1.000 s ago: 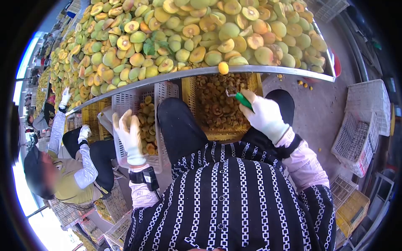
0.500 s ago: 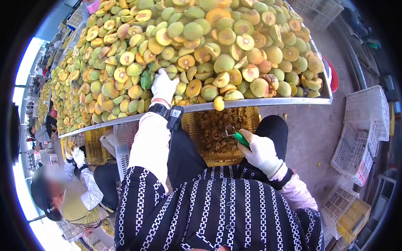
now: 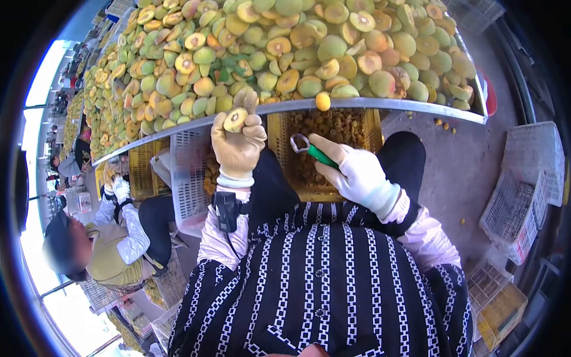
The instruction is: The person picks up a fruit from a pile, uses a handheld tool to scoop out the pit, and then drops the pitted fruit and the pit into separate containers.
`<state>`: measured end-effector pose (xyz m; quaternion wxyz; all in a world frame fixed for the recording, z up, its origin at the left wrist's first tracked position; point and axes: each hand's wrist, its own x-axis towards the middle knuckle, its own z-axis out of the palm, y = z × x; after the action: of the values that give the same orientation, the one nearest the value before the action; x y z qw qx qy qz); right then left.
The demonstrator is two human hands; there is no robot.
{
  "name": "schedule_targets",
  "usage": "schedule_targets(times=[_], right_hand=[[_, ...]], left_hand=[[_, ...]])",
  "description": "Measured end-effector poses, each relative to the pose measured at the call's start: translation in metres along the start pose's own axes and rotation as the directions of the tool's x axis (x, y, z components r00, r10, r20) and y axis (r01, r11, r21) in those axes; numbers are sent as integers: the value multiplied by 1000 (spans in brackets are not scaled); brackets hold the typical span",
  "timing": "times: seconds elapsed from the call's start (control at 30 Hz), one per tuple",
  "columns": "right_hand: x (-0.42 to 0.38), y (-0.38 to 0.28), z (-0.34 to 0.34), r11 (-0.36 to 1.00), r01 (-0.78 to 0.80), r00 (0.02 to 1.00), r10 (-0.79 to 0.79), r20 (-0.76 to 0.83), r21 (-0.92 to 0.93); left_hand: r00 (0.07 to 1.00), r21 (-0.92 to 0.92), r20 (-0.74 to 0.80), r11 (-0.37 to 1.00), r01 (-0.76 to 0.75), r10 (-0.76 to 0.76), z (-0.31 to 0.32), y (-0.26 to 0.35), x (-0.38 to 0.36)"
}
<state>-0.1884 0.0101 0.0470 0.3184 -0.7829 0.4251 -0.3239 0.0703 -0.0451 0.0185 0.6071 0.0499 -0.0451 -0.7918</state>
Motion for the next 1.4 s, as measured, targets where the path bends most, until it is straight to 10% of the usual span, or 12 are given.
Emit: schedule_targets(times=[0.3, 0.37, 0.43, 0.47, 0.53, 0.7, 0.8, 0.93, 1.0, 1.1, 1.33, 1.4], right_hand=[[-8, -41, -7, 976, 140, 990, -132, 59, -169], [-11, -44, -9, 970, 137, 990, -127, 62, -203], [-14, -46, -10, 977, 113, 993, -107, 38, -182], [-14, -44, -5, 976, 111, 994, -106, 40, -185], [-12, -39, 8, 991, 108, 951, -80, -298, 77], [-10, -39, 2, 987, 153, 957, -161, -242, -51], [-14, -44, -2, 962, 87, 988, -117, -104, -258], [-15, -46, 0, 898, 126, 985, -164, -54, -423], [-14, -47, 0, 886, 128, 986, -163, -40, -445], [-16, -49, 3, 857, 99, 994, -105, 17, -505], [-21, -44, 7, 854, 182, 976, -95, 198, -488], [-21, -46, 6, 867, 192, 968, -90, 234, -459]], left_hand=[[998, 354, -12, 933, -59, 67, 17, -63, -39], [963, 645, -105, 754, -123, 247, 25, -83, -41], [891, 972, 190, 45, -229, 413, 31, -90, -41], [891, 972, 189, 49, -229, 414, 28, -87, -40], [996, 273, -52, 959, 80, -69, 21, -76, -36], [976, 417, -198, 909, 3, 88, 30, -99, -39], [899, 942, 336, -84, -326, 282, 29, -93, -44], [886, 951, 291, -7, -309, 361, 19, -96, -41], [936, 802, -68, 577, -156, 346, 29, -99, -41], [922, 544, -266, 833, -97, 281, 36, -98, -39], [929, 819, -153, 570, -71, 336, 36, -97, -47], [926, 981, 86, 130, -142, 367, 34, -93, -49]])
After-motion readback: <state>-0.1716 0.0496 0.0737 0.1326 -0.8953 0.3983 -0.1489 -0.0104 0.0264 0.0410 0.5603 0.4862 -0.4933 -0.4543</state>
